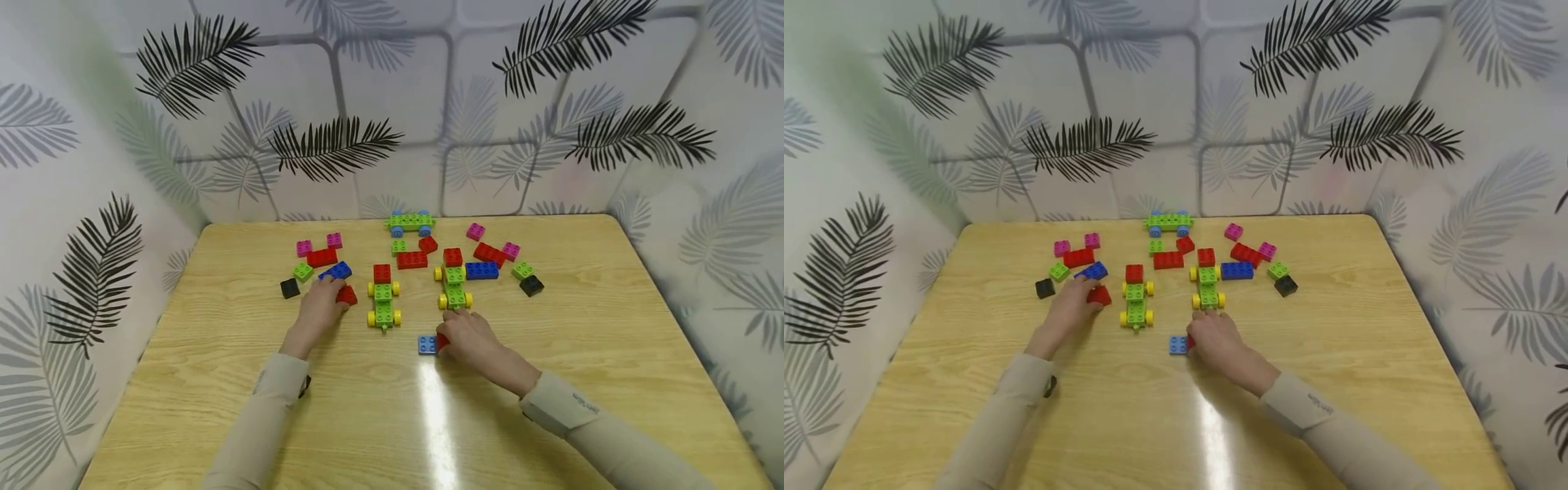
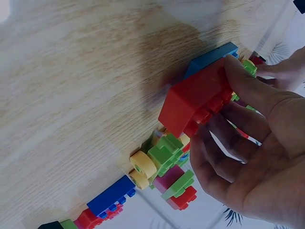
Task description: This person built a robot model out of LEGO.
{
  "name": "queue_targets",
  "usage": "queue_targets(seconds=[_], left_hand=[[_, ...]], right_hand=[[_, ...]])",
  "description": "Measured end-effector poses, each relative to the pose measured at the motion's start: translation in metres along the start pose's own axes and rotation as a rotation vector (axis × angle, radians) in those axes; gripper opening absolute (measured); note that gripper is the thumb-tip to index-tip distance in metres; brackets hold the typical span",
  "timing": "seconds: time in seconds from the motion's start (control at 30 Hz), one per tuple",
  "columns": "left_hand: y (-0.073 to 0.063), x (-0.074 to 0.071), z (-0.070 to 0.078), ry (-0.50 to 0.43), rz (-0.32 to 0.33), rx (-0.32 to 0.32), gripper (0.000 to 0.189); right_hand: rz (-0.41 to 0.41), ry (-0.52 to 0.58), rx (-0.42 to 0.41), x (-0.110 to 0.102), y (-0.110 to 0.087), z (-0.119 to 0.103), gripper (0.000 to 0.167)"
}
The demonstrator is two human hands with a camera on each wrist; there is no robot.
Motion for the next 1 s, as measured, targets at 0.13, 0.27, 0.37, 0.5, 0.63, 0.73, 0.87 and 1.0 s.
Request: queue_targets(seconds=[0.13, 0.27, 0.37, 0.5, 0.63, 0.73, 0.87, 1.0], left_hand=[[-0.016, -0.024, -0.004, -0.115, 0.079, 0.000, 0.042], [-0.032, -0.041, 0.011, -0.201, 0.131, 0.076, 0.044], [-0.039, -0.043, 0.027, -0.235, 0.131, 0.148, 0.044], [-0.048, -0.038, 0.048, -0.263, 0.114, 0.227, 0.041], [-0.055, -0.035, 0.067, -0.301, 0.114, 0.299, 0.038], [-0.060, -0.029, 0.082, -0.297, 0.098, 0.340, 0.039], [-0.061, -0.013, 0.101, -0.260, 0.022, 0.366, 0.038], [-0.060, 0.005, 0.119, -0.232, -0.039, 0.413, 0.034]], right_hand=[[0.015, 0.015, -0.029, -0.002, -0.001, 0.000, 0.028], [0.012, 0.051, -0.023, -0.003, -0.001, 0.003, 0.028], [0.015, 0.052, -0.024, -0.003, -0.001, 0.004, 0.028], [0.021, 0.046, -0.040, -0.003, 0.001, 0.003, 0.029], [0.018, 0.056, -0.045, -0.003, 0.001, 0.003, 0.029], [0.018, 0.072, -0.046, -0.003, 0.000, 0.005, 0.030], [0.032, 0.096, -0.060, -0.002, -0.003, 0.006, 0.032], [0.051, 0.109, -0.084, -0.001, -0.005, 0.006, 0.032]])
Point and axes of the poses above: each hand's wrist, its own y-axis towards the middle knuckle, its own x-axis out of the palm, z = x × y, the point moved 9 cm from there along y, towards the middle knuckle, and after that the axes turned 10 degrees about -z, right-handed, at the moved point
